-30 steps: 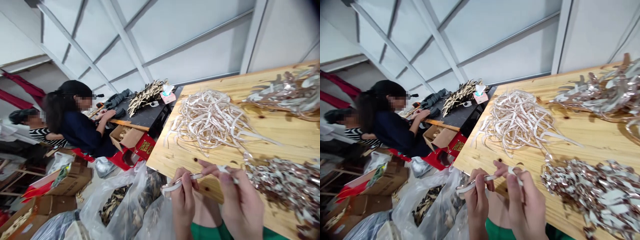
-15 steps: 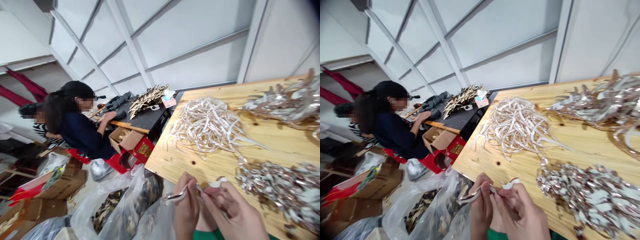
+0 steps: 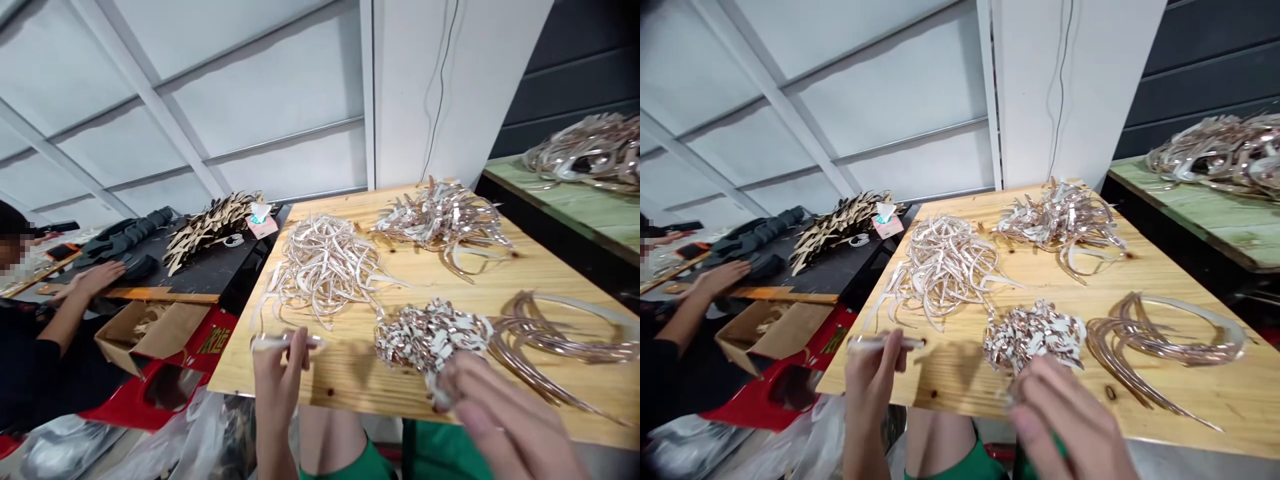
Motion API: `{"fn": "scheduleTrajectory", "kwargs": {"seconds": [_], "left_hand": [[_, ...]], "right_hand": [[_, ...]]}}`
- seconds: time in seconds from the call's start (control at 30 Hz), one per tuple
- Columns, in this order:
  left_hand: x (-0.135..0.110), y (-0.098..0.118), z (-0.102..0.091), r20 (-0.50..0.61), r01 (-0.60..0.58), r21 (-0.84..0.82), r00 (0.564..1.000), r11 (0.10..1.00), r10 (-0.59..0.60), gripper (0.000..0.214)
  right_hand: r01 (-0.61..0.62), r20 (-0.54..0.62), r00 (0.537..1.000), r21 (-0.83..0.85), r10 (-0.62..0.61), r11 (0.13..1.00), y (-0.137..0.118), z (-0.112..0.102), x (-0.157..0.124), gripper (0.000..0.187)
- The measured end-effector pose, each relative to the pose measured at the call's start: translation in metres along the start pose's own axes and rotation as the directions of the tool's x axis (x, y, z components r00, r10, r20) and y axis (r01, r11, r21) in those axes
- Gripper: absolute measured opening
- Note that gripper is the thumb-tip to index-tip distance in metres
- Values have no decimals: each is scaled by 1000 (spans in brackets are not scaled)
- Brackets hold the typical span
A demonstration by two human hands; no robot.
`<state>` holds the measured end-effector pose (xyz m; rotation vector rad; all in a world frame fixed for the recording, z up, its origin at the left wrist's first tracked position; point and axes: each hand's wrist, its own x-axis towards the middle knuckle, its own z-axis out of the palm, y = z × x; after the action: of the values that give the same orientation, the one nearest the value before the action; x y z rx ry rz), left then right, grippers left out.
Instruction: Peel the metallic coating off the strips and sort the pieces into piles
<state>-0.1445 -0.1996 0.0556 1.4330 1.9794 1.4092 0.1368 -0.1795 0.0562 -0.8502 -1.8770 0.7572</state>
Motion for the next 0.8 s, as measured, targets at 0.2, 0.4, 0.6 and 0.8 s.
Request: {"fn": "scheduleTrajectory", "kwargs": {"seconds": [0.2, 0.4, 0.6, 0.8], "left_hand": [[101, -26, 20, 347, 173, 76, 919, 982, -189, 73], [111, -39, 19, 293, 193, 291, 914, 937, -279, 74], [96, -36, 16, 106, 153, 462, 968, 873, -226, 66], [54, 7, 30, -45, -17, 488, 998, 873, 44, 46]], "right_hand": [[-243, -80, 965, -628, 249, 739, 51, -31, 4, 45], [-146, 105, 894, -852, 436, 503, 70, -43, -5, 45], [-342, -27, 891, -698, 454, 630, 57, -69, -4, 62], [-239, -115, 970, -568, 212, 787, 53, -56, -2, 56]]}}
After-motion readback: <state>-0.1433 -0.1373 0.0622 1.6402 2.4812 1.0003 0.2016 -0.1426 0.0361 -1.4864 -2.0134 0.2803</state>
